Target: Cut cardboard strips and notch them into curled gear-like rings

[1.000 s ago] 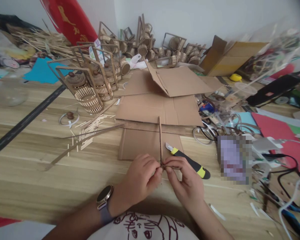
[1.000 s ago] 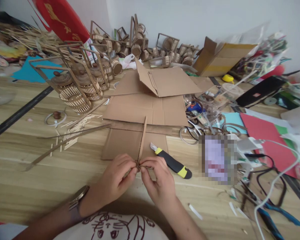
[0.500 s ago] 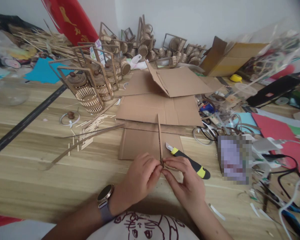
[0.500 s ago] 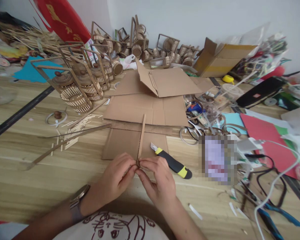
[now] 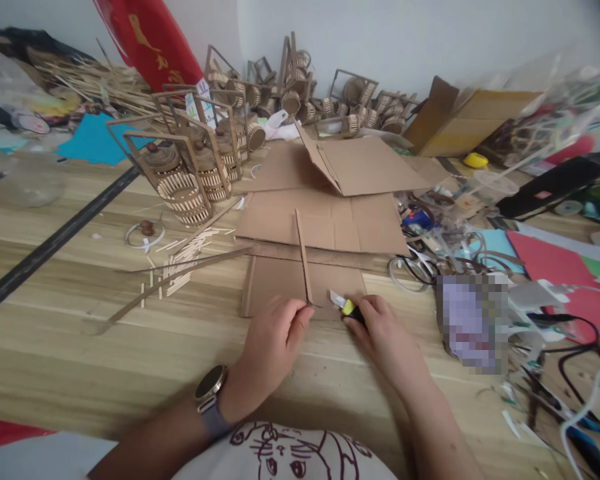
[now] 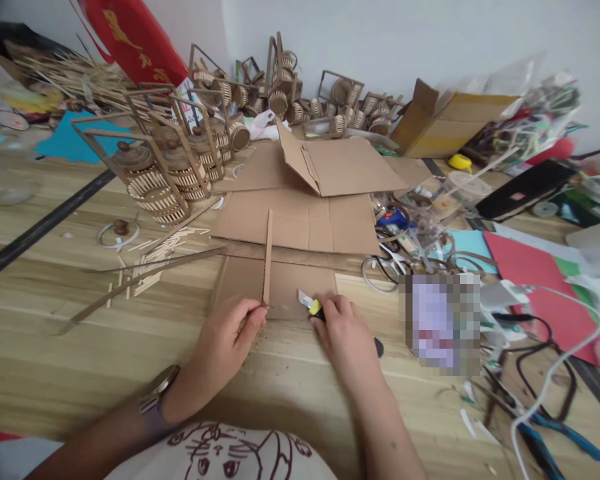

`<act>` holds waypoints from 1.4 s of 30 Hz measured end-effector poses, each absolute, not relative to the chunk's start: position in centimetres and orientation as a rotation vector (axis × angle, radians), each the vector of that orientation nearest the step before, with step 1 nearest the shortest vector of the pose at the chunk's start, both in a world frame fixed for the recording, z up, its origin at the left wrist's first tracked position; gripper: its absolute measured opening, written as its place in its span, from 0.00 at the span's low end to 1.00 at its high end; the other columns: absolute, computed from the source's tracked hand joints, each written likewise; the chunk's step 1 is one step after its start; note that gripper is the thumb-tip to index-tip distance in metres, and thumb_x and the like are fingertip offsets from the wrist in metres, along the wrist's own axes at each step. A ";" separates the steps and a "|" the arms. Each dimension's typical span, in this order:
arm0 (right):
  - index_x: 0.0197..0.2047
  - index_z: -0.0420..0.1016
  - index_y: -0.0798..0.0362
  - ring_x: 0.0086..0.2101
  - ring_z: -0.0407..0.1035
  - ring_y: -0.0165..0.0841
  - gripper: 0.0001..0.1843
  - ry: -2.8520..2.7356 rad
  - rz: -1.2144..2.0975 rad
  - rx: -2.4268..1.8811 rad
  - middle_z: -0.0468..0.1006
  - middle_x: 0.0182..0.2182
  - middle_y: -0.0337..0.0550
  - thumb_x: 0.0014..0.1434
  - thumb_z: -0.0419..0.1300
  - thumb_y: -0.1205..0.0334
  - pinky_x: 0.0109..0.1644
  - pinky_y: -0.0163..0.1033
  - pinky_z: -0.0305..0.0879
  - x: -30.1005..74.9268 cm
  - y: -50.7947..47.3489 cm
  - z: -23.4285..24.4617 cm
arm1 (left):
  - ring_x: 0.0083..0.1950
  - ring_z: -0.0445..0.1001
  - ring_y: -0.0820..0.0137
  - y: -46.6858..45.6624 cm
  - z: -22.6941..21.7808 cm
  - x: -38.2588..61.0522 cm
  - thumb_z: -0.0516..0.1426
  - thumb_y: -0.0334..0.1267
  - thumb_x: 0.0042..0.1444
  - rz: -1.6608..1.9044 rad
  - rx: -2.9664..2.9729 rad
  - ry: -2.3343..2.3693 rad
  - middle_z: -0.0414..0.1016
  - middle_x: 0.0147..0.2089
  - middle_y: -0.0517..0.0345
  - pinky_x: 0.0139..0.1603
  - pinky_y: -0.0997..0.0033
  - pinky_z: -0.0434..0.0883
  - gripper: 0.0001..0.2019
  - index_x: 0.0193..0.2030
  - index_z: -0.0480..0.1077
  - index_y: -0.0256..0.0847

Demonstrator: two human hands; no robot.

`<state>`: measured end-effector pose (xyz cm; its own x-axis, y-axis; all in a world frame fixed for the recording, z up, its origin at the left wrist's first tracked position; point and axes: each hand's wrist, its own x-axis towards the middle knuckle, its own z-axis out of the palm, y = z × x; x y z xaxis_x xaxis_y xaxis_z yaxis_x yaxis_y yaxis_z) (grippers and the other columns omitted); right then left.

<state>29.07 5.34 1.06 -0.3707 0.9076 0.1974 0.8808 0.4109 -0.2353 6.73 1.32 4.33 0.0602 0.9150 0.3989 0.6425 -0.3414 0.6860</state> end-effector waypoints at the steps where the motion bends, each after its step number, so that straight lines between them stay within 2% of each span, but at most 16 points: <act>1: 0.55 0.71 0.54 0.38 0.75 0.42 0.17 -2.370 0.177 -1.523 0.75 0.43 0.52 0.65 0.55 0.58 0.41 0.48 0.73 28.8 5.2 1.7 | 0.33 0.72 0.69 1.4 4.2 6.7 0.47 0.38 0.70 1.167 2.050 1.584 0.73 0.30 0.58 0.34 0.71 0.67 0.14 0.34 0.68 0.40; 3: 0.57 0.69 0.52 0.38 0.76 0.39 0.18 -2.356 0.294 -1.431 0.74 0.44 0.51 0.67 0.52 0.57 0.40 0.44 0.74 28.3 4.8 3.1 | 0.33 0.71 0.68 1.6 4.0 6.6 0.46 0.38 0.71 1.156 2.108 1.628 0.73 0.30 0.58 0.34 0.70 0.67 0.15 0.34 0.68 0.40; 9: 0.55 0.71 0.50 0.39 0.77 0.35 0.16 -2.430 0.667 -1.104 0.79 0.39 0.47 0.68 0.48 0.62 0.41 0.38 0.75 27.1 3.8 5.8 | 0.34 0.71 0.67 1.9 3.6 6.6 0.46 0.36 0.71 1.116 2.205 1.698 0.74 0.31 0.56 0.35 0.68 0.68 0.15 0.34 0.69 0.40; 14: 0.58 0.69 0.51 0.48 0.77 0.38 0.18 -2.402 0.685 -1.129 0.80 0.49 0.51 0.68 0.50 0.61 0.49 0.43 0.75 26.8 3.5 5.3 | 0.34 0.71 0.67 1.8 3.3 6.7 0.46 0.35 0.70 1.084 2.202 1.651 0.74 0.32 0.57 0.35 0.67 0.68 0.14 0.34 0.69 0.40; 20: 0.65 0.60 0.52 0.44 0.79 0.38 0.23 -2.325 0.719 -1.263 0.82 0.47 0.51 0.68 0.49 0.60 0.44 0.43 0.77 26.6 3.1 5.0 | 0.32 0.70 0.67 1.6 3.2 7.0 0.45 0.36 0.71 1.079 2.275 1.626 0.73 0.30 0.57 0.32 0.68 0.67 0.16 0.34 0.68 0.40; 27: 0.61 0.65 0.49 0.48 0.77 0.38 0.20 -2.331 0.705 -1.236 0.80 0.51 0.49 0.67 0.50 0.61 0.47 0.43 0.76 26.4 3.2 5.1 | 0.34 0.69 0.66 1.6 3.4 7.0 0.46 0.35 0.71 1.018 2.326 1.604 0.73 0.32 0.55 0.34 0.66 0.67 0.16 0.34 0.70 0.40; 36: 0.50 0.69 0.50 0.38 0.79 0.36 0.12 -2.371 0.711 -1.213 0.82 0.40 0.45 0.68 0.48 0.63 0.39 0.38 0.75 26.2 3.1 5.6 | 0.34 0.68 0.66 1.5 3.4 6.9 0.45 0.35 0.71 0.968 2.414 1.613 0.72 0.32 0.56 0.34 0.66 0.67 0.17 0.33 0.69 0.40; 42: 0.49 0.68 0.50 0.36 0.79 0.36 0.12 -2.419 0.658 -1.223 0.82 0.38 0.45 0.68 0.46 0.63 0.37 0.39 0.73 26.1 3.1 5.4 | 0.33 0.68 0.66 1.5 3.6 6.9 0.44 0.34 0.71 0.990 2.449 1.597 0.72 0.31 0.56 0.34 0.66 0.66 0.17 0.33 0.68 0.39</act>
